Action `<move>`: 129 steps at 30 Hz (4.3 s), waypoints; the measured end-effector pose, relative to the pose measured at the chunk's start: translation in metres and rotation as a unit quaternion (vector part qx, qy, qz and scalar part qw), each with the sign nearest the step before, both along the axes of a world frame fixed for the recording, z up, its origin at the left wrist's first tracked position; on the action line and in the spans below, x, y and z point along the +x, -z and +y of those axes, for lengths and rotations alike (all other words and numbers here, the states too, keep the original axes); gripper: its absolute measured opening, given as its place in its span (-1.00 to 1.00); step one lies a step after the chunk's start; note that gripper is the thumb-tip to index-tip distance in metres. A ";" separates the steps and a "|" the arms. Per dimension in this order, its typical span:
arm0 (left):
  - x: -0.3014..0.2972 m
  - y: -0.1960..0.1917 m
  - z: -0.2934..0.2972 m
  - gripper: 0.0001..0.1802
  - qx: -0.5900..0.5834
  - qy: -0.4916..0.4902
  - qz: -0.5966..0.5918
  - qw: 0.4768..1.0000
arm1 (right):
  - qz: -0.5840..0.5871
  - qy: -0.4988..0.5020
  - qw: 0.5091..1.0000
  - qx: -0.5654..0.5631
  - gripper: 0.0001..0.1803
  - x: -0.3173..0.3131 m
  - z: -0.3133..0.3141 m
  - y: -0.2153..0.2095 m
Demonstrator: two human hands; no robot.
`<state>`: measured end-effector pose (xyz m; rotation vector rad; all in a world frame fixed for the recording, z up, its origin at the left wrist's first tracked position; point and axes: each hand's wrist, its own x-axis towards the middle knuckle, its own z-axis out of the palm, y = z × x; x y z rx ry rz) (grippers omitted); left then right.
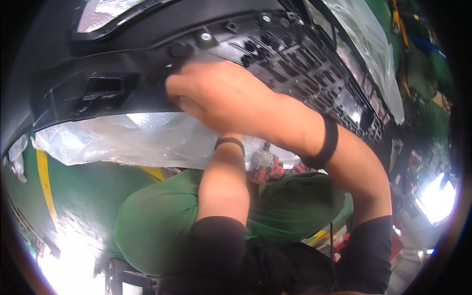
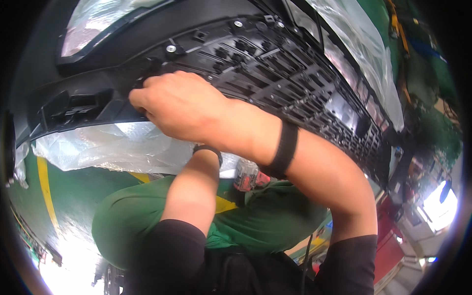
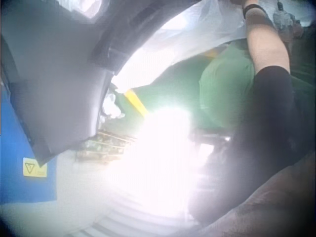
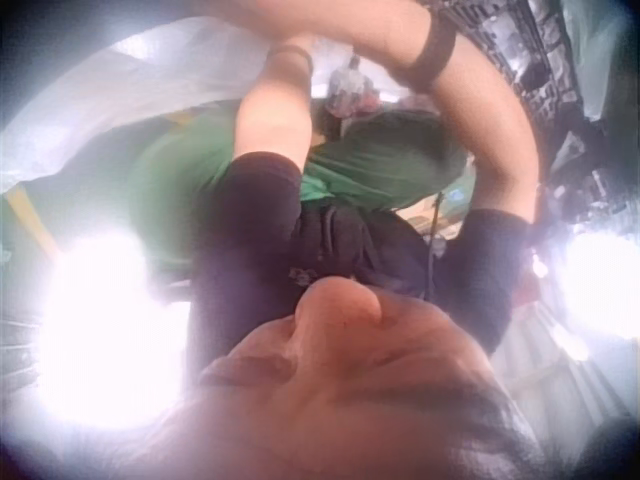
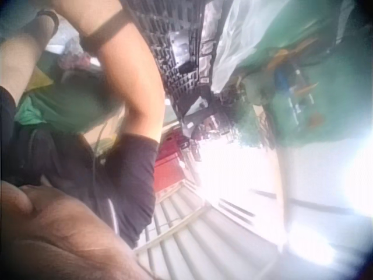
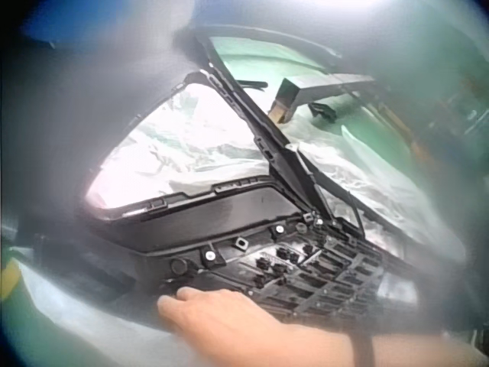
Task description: The person is assembling a car part, likely a bumper or grille, using a cordless impact driver. They are attaching various components and securing them with screws.
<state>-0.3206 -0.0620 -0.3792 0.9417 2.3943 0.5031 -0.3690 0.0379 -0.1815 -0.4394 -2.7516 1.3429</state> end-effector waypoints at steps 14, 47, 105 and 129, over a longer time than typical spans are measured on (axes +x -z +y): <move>0.002 -0.018 -0.007 -0.20 0.029 -0.057 -0.064 0.996 | -0.090 0.083 0.991 -0.052 -0.57 0.030 0.007 -0.038; -0.077 0.129 -0.018 -0.52 0.037 0.176 0.079 0.981 | 0.022 0.967 0.248 0.050 -0.75 0.785 -0.328 -0.011; -0.096 -0.361 -0.018 -0.56 0.104 0.316 -0.216 0.918 | 0.106 0.407 0.907 -0.040 -0.73 0.221 0.075 -0.180; -0.227 -0.237 -0.040 -0.34 0.334 -0.189 -0.193 0.903 | 0.019 0.210 0.935 -0.284 -0.85 -0.107 -0.011 -0.151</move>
